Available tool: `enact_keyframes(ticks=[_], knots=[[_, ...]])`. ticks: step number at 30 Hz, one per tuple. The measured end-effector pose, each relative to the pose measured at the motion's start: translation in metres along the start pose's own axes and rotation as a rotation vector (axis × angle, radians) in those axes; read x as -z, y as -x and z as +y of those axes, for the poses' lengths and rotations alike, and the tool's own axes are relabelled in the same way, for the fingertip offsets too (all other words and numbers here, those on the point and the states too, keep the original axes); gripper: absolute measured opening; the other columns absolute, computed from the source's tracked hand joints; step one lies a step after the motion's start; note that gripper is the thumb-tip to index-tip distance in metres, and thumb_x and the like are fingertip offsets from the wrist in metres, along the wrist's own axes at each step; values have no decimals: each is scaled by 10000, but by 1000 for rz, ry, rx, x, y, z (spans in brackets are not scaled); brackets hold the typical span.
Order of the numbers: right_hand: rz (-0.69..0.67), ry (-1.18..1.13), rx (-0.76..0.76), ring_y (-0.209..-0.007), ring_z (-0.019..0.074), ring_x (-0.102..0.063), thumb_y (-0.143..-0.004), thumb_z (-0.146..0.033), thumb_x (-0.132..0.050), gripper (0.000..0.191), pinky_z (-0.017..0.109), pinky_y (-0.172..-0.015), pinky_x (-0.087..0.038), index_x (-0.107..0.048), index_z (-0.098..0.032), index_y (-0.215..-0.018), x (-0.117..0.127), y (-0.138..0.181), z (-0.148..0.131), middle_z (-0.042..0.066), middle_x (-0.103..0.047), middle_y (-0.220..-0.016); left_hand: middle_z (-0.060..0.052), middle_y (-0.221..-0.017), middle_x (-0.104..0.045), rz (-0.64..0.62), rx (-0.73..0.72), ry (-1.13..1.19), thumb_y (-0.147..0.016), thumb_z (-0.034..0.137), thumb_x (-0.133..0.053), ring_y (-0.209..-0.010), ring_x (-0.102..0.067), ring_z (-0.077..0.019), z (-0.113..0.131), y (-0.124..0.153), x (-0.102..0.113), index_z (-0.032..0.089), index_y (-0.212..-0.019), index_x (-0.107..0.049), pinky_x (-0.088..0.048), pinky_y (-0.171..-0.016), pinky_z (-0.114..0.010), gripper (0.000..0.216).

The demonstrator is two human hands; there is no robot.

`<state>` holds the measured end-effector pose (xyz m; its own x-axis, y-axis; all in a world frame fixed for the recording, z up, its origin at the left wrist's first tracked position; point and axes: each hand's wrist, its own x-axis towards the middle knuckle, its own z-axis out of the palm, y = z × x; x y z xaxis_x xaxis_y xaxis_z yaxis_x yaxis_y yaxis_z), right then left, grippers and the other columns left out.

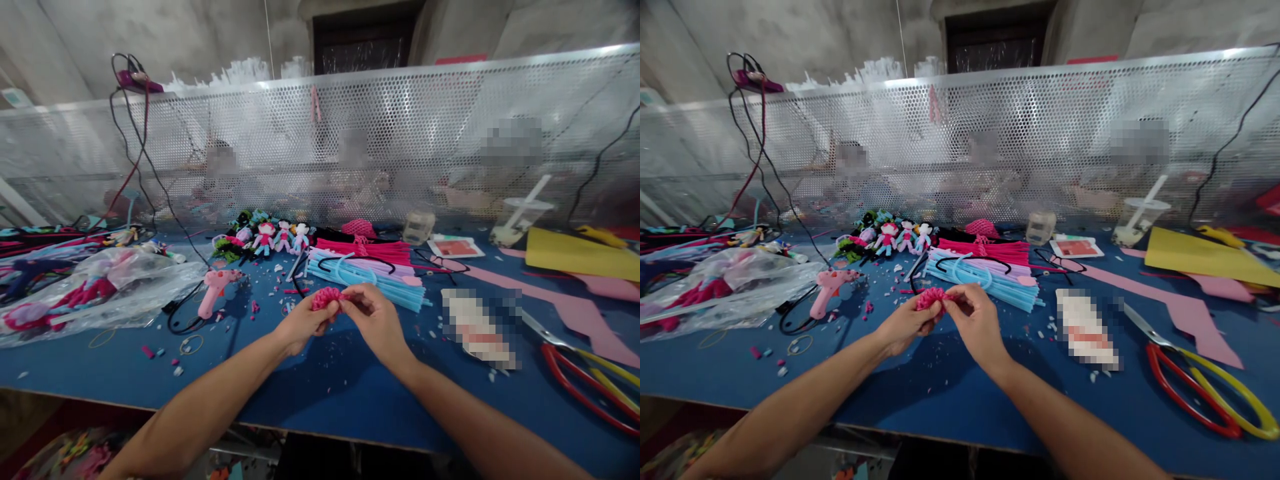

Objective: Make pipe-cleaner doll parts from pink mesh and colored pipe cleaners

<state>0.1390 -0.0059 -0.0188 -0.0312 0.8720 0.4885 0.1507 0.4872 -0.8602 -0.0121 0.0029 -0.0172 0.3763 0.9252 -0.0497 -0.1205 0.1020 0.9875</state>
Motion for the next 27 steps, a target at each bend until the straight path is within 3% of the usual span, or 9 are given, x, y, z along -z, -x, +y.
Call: enact_keyframes(ticks=[4, 7, 11, 16, 21, 27], knots=[[-35, 42, 148, -870, 172, -615, -827, -204, -581, 150, 310, -782, -526, -644, -214, -964, -4, 4, 0, 50, -610, -965, 72, -555, -326, 123, -85, 109, -765, 490, -622, -456, -246, -39, -1, 0, -3, 159, -749, -495, -183, -435, -189, 355], [-19, 121, 219, -843, 163, -613, -831, -174, -580, 162, 299, -760, -520, -659, -226, -963, -5, 7, 0, 35, -630, -921, 73, -555, -306, 146, -76, 189, -759, 490, -631, -483, -254, -46, -1, 2, -6, 151, -810, -544, -220, -463, -181, 354], [1, 196, 293, -803, 158, -617, -825, -146, -591, 148, 294, -730, -509, -669, -230, -919, -5, 8, 2, 18, -653, -861, 39, -630, -427, 74, -36, 355, -739, 502, -647, -521, -331, -50, 2, 4, -9, 143, -895, -585, -293, -499, -177, 397], [9, 278, 358, -879, 165, -630, -839, -140, -574, 225, 312, -806, -506, -686, -260, -993, -4, 8, 5, 19, -686, -936, -5, -673, -529, -76, 93, 587, -806, 645, -426, -504, -399, -77, 11, 2, -6, 137, -888, -611, -385, -531, -220, 546], [-34, 375, 434, -984, 196, -592, -841, -121, -530, 338, 372, -891, -484, -663, -284, -1106, -7, 7, 5, 37, -675, -1043, -14, -702, -587, 104, 56, 616, -830, 505, -522, -616, -530, -105, 14, -1, -3, 144, -860, -623, -449, -602, -218, 376], [-160, 479, 426, -1090, 265, -496, -782, -99, -523, 525, 471, -944, -436, -543, -247, -1285, -9, 10, 4, 71, -614, -1189, -19, -854, -618, 152, -87, 450, -774, 403, -646, -698, -550, -79, 12, -1, -4, 163, -974, -620, -417, -570, -166, 314]])
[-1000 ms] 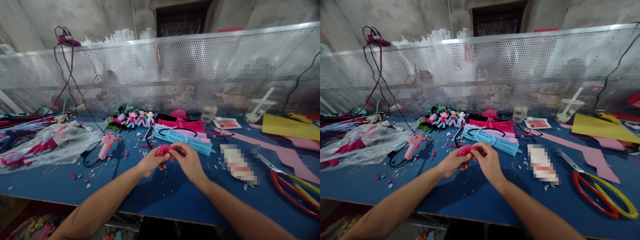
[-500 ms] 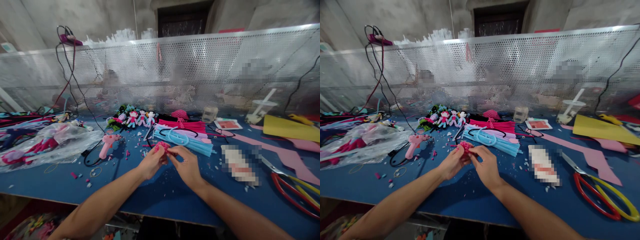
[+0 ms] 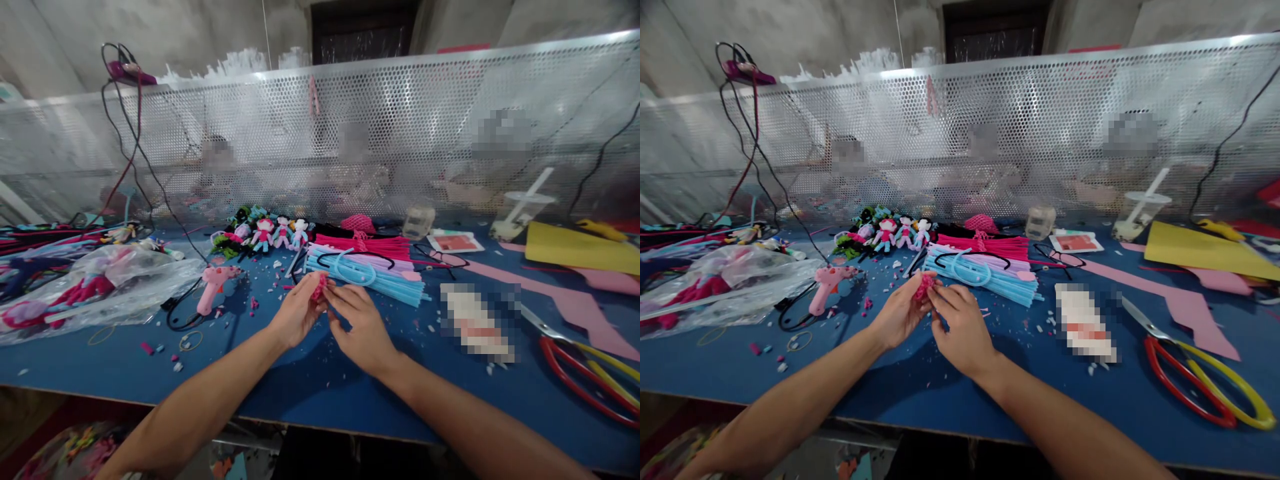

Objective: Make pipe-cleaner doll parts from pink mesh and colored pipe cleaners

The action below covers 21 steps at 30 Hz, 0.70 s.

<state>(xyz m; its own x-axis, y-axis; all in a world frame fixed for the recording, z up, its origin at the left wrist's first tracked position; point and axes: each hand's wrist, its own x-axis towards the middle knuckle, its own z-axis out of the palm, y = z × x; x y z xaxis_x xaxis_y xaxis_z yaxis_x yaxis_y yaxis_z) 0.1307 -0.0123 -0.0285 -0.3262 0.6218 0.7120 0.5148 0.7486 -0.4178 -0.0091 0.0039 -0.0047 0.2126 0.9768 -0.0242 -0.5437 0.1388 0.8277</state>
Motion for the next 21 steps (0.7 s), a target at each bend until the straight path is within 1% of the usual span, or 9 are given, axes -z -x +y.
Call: enact_keyframes(ticks=[3, 6, 8, 10, 13, 15, 17, 19, 21], knots=[[-14, -26, -21, -1092, 276, -482, -773, -109, -525, 526, 482, -949, -425, -546, -228, -1285, 2, 1, -2, 82, -605, -1199, -9, -896, -607, -23, -81, -154, -760, 338, -673, -748, -559, -81, -1, 2, 0, 190, -1047, -581, -435, -638, -175, 336], [-42, -157, -83, -1090, 262, -487, -738, -67, -499, 521, 462, -957, -413, -603, -244, -1217, 6, -1, -2, 67, -622, -1169, -7, -912, -601, -59, -153, -313, -740, 321, -688, -690, -555, -76, 0, 3, 0, 202, -1090, -535, -436, -607, -186, 400], [-90, -311, -194, -1081, 246, -507, -686, -33, -471, 547, 446, -966, -400, -646, -264, -1150, 8, -3, -1, 41, -644, -1137, -10, -925, -600, -72, -192, -420, -742, 340, -677, -601, -545, -70, 1, 1, 2, 200, -1086, -514, -446, -561, -206, 406], [-135, -499, -356, -1046, 232, -543, -631, -31, -447, 571, 438, -963, -396, -671, -269, -1100, 9, -5, 2, 19, -672, -1080, -13, -921, -602, -82, -218, -499, -753, 355, -656, -536, -536, -69, 1, -1, 4, 194, -1071, -497, -466, -534, -230, 390], [-170, -724, -579, -961, 225, -598, -594, -67, -429, 523, 405, -888, -438, -707, -227, -1007, 9, -8, 9, 22, -706, -968, 10, -790, -593, -89, -215, -556, -757, 359, -644, -479, -512, -77, 0, -4, 6, 191, -1087, -483, -457, -473, -228, 404], [-113, -698, -685, -866, 218, -623, -604, -92, -438, 405, 360, -788, -469, -729, -197, -866, 11, -8, 13, 32, -716, -857, 48, -630, -545, -97, -198, -576, -760, 360, -638, -433, -475, -83, -1, -5, 7, 192, -1138, -474, -428, -433, -216, 445], [8, -547, -702, -761, 201, -620, -653, -127, -469, 270, 329, -703, -469, -710, -191, -758, 13, -9, 14, 31, -704, -780, 77, -529, -477, -104, -179, -605, -767, 351, -629, -396, -440, -87, -2, -5, 8, 198, -1208, -445, -395, -409, -207, 502], [98, -413, -618, -716, 184, -604, -728, -185, -502, 187, 318, -678, -460, -685, -196, -768, 15, -10, 12, 27, -689, -776, 91, -513, -437, -120, -154, -641, -773, 323, -620, -368, -387, -73, -3, -3, 8, 215, -1277, -391, -339, -387, -192, 564], [83, -363, -515, -738, 178, -601, -774, -250, -543, 166, 310, -679, -458, -673, -204, -867, 15, -10, 9, 29, -683, -836, 90, -553, -435, -155, -130, -660, -768, 266, -616, -376, -348, -55, -4, -1, 8, 232, -1315, -342, -303, -398, -183, 613]])
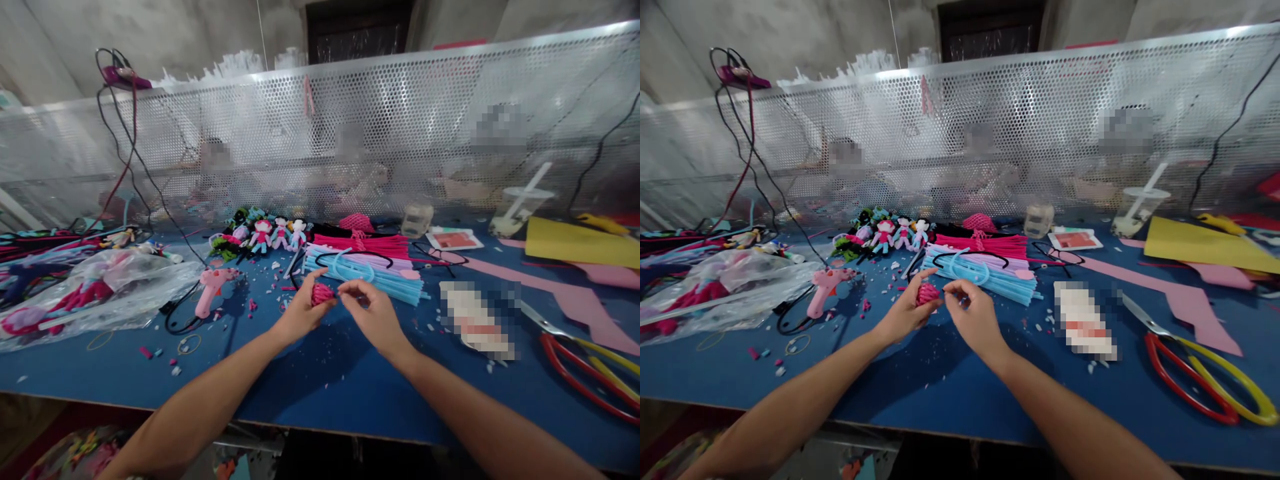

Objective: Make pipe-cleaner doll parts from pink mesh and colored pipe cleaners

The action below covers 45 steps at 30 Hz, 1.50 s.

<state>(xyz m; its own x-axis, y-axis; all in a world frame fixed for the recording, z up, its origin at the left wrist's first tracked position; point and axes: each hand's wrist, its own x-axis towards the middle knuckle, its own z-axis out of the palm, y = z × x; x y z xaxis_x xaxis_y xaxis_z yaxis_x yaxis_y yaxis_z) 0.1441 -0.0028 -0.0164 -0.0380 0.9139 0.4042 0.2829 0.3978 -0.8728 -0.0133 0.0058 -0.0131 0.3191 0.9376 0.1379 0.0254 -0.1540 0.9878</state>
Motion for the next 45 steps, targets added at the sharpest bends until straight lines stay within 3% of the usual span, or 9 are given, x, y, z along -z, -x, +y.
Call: enact_keyframes(ticks=[7, 10, 15, 19, 22, 26, 31, 40, 45], knots=[[-225, -15, 49, -879, 187, -606, -764, -335, -656, 357, 318, -746, -496, -631, -246, -1108, -6, 1, 6, 52, -623, -1003, 6, -811, -553, -83, -37, 34, -663, 82, -608, -614, -505, -94, 1, 7, -1, 208, -1218, -378, -397, -584, -212, 613], [-267, 36, 129, -992, 207, -578, -751, -289, -673, 302, 343, -823, -487, -665, -249, -1051, -3, 0, 6, 69, -581, -1089, -23, -916, -559, -112, -67, -11, -632, 56, -614, -722, -557, -125, 0, 5, -1, 198, -1167, -383, -432, -671, -249, 600], [-293, 62, 185, -961, 196, -591, -766, -181, -621, 237, 347, -832, -496, -678, -243, -987, 1, -2, 4, 57, -620, -1041, -68, -1016, -572, -143, -101, -70, -661, 104, -647, -914, -562, -183, -8, 0, -2, 170, -1094, -468, -434, -791, -292, 473], [-238, 36, 175, -957, 191, -597, -801, -212, -580, 204, 327, -803, -508, -669, -228, -984, 3, -6, 5, 59, -634, -1042, -45, -921, -574, -134, -11, 45, -722, 169, -640, -778, -532, -142, -9, 0, -5, 168, -1097, -529, -439, -675, -256, 391], [-185, 70, 178, -963, 197, -592, -810, -235, -578, 200, 332, -800, -499, -658, -225, -993, 4, -9, 9, 58, -641, -1035, -35, -925, -564, -94, 82, 235, -723, 197, -669, -766, -536, -130, -5, 4, -8, 200, -1122, -528, -468, -677, -267, 423], [-84, 93, 186, -952, 197, -590, -810, -245, -591, 205, 337, -809, -489, -643, -232, -1008, 2, -10, 14, 54, -639, -1032, -15, -879, -568, -35, 188, 466, -723, 262, -705, -745, -567, -116, 1, 9, -13, 208, -1036, -557, -503, -705, -283, 350], [-85, 100, 239, -1009, 204, -566, -811, -209, -591, 239, 368, -894, -460, -633, -254, -1042, -2, -6, 11, 50, -613, -1058, -32, -780, -603, 93, 217, 581, -751, 400, -676, -659, -564, -89, 2, 6, -14, 138, -886, -624, -487, -603, -200, 298], [-278, -8, 308, -1139, 215, -510, -835, -181, -559, 367, 352, -848, -517, -586, -296, -1182, 10, -6, -1, 66, -533, -1214, -29, -700, -618, 167, 253, 619, -775, 172, -651, -561, -551, -55, 10, 2, 1, 90, -828, -671, -487, -568, -145, 101], [-201, 72, 425, -1073, 215, -548, -831, -182, -583, 354, 373, -811, -530, -607, -320, -1155, 12, -7, 1, 53, -568, -1177, -9, -714, -611, 159, 273, 692, -757, 116, -639, -538, -548, -48, 12, 2, 1, 122, -847, -647, -488, -575, -153, 91]])
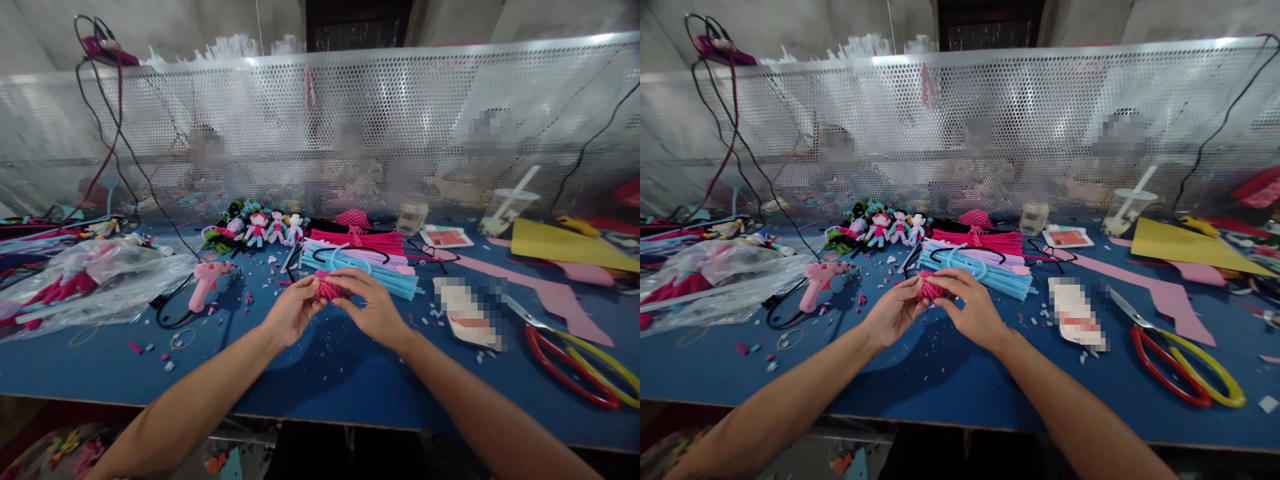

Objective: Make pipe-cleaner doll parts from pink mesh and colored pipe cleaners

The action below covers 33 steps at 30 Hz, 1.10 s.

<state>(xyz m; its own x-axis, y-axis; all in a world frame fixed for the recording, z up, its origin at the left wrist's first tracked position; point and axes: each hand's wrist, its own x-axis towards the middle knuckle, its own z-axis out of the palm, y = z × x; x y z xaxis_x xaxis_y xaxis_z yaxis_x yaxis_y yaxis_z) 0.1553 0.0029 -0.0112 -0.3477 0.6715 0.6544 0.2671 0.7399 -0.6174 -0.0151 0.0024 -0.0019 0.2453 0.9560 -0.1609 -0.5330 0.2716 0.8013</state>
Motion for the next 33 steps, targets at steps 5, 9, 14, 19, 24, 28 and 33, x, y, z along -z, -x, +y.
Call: enact_keyframes(ticks=[5, 9, 14, 19, 24, 28, 33], knots=[[-95, 85, 50, -1133, 223, -525, -810, -169, -596, 446, 406, -892, -498, -551, -305, -1233, 1, 2, 0, 60, -549, -1249, 7, -642, -561, -73, -80, -171, -738, 211, -681, -506, -500, -52, -4, 2, 1, 117, -779, -637, -388, -487, -164, 112], [-95, 147, 108, -1124, 207, -538, -791, -181, -614, 463, 407, -972, -444, -538, -287, -1236, 3, 2, 3, 56, -578, -1212, 9, -566, -522, -54, -139, -280, -746, 314, -677, -506, -448, -59, -6, 5, -1, 114, -657, -626, -335, -503, -190, 225], [-52, 137, 94, -1063, 209, -568, -734, -149, -625, 458, 388, -927, -465, -567, -274, -1171, 3, 1, 11, 55, -610, -1133, -6, -622, -558, -63, -191, -377, -736, 342, -685, -579, -443, -76, -9, 9, -4, 116, -716, -683, -338, -578, -214, 227], [27, -10, 11, -982, 191, -585, -670, -89, -611, 436, 340, -854, -494, -598, -251, -1075, 0, 0, 9, 41, -608, -1056, -28, -744, -613, -116, -265, -408, -720, 297, -703, -642, -482, -96, -14, 9, -4, 136, -924, -706, -370, -611, -222, 260], [46, -180, -76, -917, 179, -597, -661, -85, -613, 385, 304, -782, -507, -610, -229, -1017, -3, -2, 6, 35, -601, -1010, -20, -925, -636, -134, -259, -335, -785, 302, -640, -821, -559, -109, -16, 10, -6, 292, -1308, -501, -429, -785, -234, 541], [37, -290, -120, -931, 179, -596, -660, -82, -623, 398, 319, -816, -497, -614, -232, -1028, -3, -2, 8, 32, -611, -1015, -49, -1157, -615, -209, -192, -278, -799, 313, -625, -1033, -551, -162, -13, 12, -8, 298, -1276, -533, -437, -896, -284, 486], [37, -352, -101, -971, 179, -577, -700, -146, -667, 365, 326, -825, -501, -623, -252, -1047, -2, -3, 7, 51, -516, -1115, -73, -1093, -669, -136, -167, -223, -728, 253, -702, -943, -615, -170, -9, 8, -6, 218, -1111, -672, -497, -799, -268, 385]])
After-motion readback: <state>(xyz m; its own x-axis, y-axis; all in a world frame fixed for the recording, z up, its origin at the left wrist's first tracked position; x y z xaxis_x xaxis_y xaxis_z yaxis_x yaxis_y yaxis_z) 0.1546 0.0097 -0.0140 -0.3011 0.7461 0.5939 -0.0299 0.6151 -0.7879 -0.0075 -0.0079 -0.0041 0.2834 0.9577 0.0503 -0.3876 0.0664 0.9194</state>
